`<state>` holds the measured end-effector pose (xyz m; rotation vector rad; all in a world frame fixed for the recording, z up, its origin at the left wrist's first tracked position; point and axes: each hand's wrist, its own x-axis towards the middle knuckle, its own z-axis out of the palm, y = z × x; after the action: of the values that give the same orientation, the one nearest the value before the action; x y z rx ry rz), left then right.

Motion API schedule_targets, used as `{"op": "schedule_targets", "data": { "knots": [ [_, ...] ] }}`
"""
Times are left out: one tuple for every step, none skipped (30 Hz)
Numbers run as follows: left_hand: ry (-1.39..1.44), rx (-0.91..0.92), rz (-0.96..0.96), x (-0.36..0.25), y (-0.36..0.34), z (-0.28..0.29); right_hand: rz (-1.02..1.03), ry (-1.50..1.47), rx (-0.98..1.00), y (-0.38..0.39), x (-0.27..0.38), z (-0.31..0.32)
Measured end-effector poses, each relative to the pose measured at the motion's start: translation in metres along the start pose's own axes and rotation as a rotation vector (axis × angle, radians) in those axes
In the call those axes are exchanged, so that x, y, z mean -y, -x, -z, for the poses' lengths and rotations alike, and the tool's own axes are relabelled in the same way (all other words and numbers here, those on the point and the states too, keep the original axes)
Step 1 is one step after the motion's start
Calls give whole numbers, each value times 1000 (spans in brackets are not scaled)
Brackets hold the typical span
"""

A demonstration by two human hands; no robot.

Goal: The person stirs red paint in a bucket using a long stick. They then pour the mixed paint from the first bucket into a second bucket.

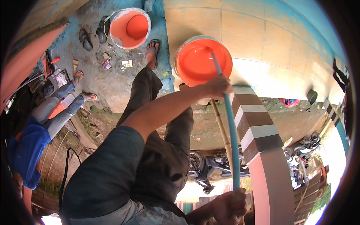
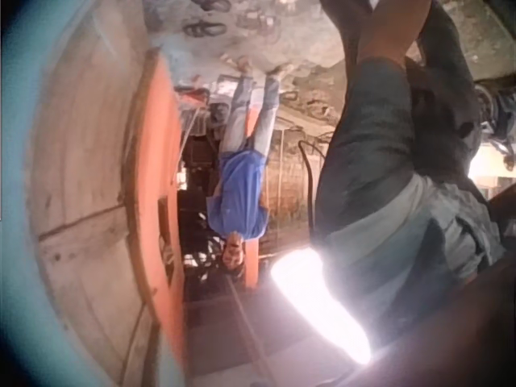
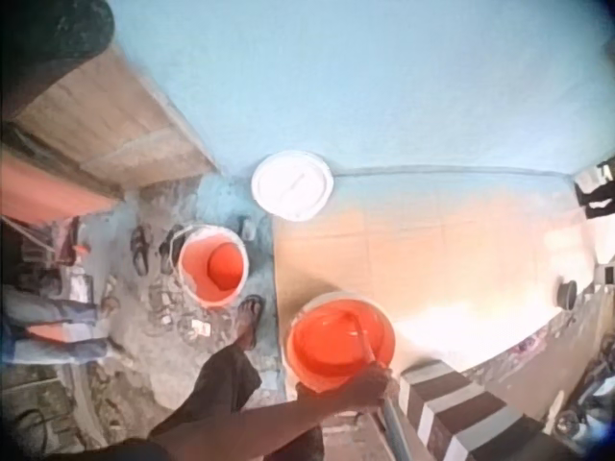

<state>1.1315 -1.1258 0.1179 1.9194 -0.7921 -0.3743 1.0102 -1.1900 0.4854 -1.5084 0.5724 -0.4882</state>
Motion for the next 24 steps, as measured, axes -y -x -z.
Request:
{"op": "schedule_targets", "data": {
  "knots": [
    [73,30,23,-9,-8,-12,7,8,13,-1,3,6],
    [106,34,69,-19,-7,-29,0,8,35,-5,8,6],
    [125,38,103,-25,-3,-43,-2,-3,52,-9,9,9],
    [140,57,128,-32,6,-53,-6,-17,55,-10,12,15],
    [151,74,156,-38,18,-60,-15,-32,63,-10,13,19],
    [168,95,185,-47,29,-62,-28,-41,61,-9,16,22],
    [144,197,187,-51,38,-57,-37,-58,46,-8,17,24],
    [118,298,190,-52,51,-50,-48,-70,27,-6,18,24],
    [98,337,208,-51,64,-38,-52,-81,7,-4,18,22],
    [72,370,230,-48,72,-25,-51,-97,-4,-3,15,24],
    [48,328,240,-44,75,-14,-49,-109,-23,-1,15,25],
    [22,288,252,-42,72,7,-50,-131,-42,1,14,27],
    [4,244,270,-39,69,19,-54,-144,-52,2,13,25],
    [1,233,241,-29,62,21,-55,-151,-75,4,9,23],
    [-6,215,216,-14,51,22,-60,-169,-96,4,5,21],
    [-17,199,185,-5,39,20,-34,-142,-90,4,0,16],
    [5,109,134,-5,28,12,-10,-109,-89,5,-3,11],
    [28,17,83,-5,13,2,21,-45,-22,7,-3,6],
    [47,-72,39,-5,4,-8,55,8,46,9,-4,2],
    [92,-33,32,-13,-2,-21,65,29,78,8,0,3],
    [130,5,28,-21,-2,-33,55,22,85,4,4,8],
    [166,37,78,-29,4,-46,43,14,82,1,10,13],
    [199,67,129,-37,15,-55,24,-1,79,1,12,16],
    [179,42,118,-43,28,-62,11,-15,73,0,15,19]
  ]
}}
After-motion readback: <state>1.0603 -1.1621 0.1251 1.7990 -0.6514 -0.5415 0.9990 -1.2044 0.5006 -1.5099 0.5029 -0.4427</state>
